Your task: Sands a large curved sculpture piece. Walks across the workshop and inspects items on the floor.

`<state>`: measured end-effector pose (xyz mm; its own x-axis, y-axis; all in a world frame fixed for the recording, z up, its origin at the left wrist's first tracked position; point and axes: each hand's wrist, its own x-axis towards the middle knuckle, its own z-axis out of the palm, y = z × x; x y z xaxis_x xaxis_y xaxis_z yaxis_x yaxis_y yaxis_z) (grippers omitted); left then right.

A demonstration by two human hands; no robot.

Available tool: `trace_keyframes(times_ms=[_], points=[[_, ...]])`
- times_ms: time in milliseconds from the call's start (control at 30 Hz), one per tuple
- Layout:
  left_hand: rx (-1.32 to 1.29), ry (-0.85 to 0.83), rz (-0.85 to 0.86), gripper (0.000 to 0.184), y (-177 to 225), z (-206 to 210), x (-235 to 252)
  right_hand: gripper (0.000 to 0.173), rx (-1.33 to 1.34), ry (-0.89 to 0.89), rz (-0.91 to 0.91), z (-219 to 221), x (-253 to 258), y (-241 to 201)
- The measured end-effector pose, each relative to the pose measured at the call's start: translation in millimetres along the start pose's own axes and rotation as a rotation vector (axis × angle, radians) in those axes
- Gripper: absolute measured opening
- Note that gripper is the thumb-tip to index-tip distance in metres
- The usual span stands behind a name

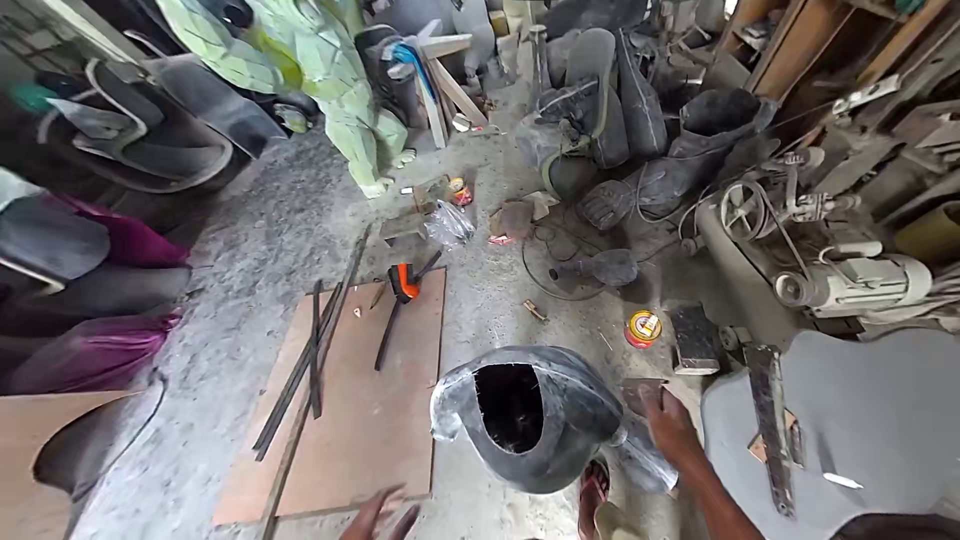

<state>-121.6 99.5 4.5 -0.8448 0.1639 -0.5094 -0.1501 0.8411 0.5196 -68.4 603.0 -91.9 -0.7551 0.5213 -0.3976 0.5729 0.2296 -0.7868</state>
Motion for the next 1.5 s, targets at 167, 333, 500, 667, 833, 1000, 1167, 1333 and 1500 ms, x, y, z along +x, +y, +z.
trace_keyframes(times_ms=[167, 333, 500, 667, 833, 1000, 1167, 1333, 1500], points=[[0.263, -0.148, 0.364, 0.09, 133, 26, 132, 0.064, -0.153, -0.057, -0.11, 41, -36, -9], [0.598, -0.303, 0.471, 0.114, 210, 60, 214, 0.057, -0.166, -0.019, -0.066, 59, -39, -6], [0.811, -0.478, 0.571, 0.124, 215, 82, 271, 0.052, -0.252, 0.152, -0.137, 87, -14, 3], [0.8, -0.553, 0.798, 0.118, 198, 97, 322, 0.053, -0.362, 0.35, -0.122, 131, -44, -27], [0.604, -0.582, 0.97, 0.118, 174, 110, 337, 0.058, -0.3, 0.378, 0.267, 139, -31, -40], [0.608, -0.565, 0.911, 0.116, 187, 112, 349, 0.052, -0.363, 0.53, 0.199, 187, -33, -75], [0.565, -0.554, 0.913, 0.112, 196, 116, 360, 0.051, -0.3, 0.612, 0.399, 167, -3, -73], [0.551, -0.546, 0.941, 0.112, 197, 118, 366, 0.049, -0.393, 0.675, 0.337, 202, -9, -101], [0.519, -0.55, 0.938, 0.112, 193, 122, 364, 0.051, -0.253, 0.58, 0.556, 153, -3, -71]])
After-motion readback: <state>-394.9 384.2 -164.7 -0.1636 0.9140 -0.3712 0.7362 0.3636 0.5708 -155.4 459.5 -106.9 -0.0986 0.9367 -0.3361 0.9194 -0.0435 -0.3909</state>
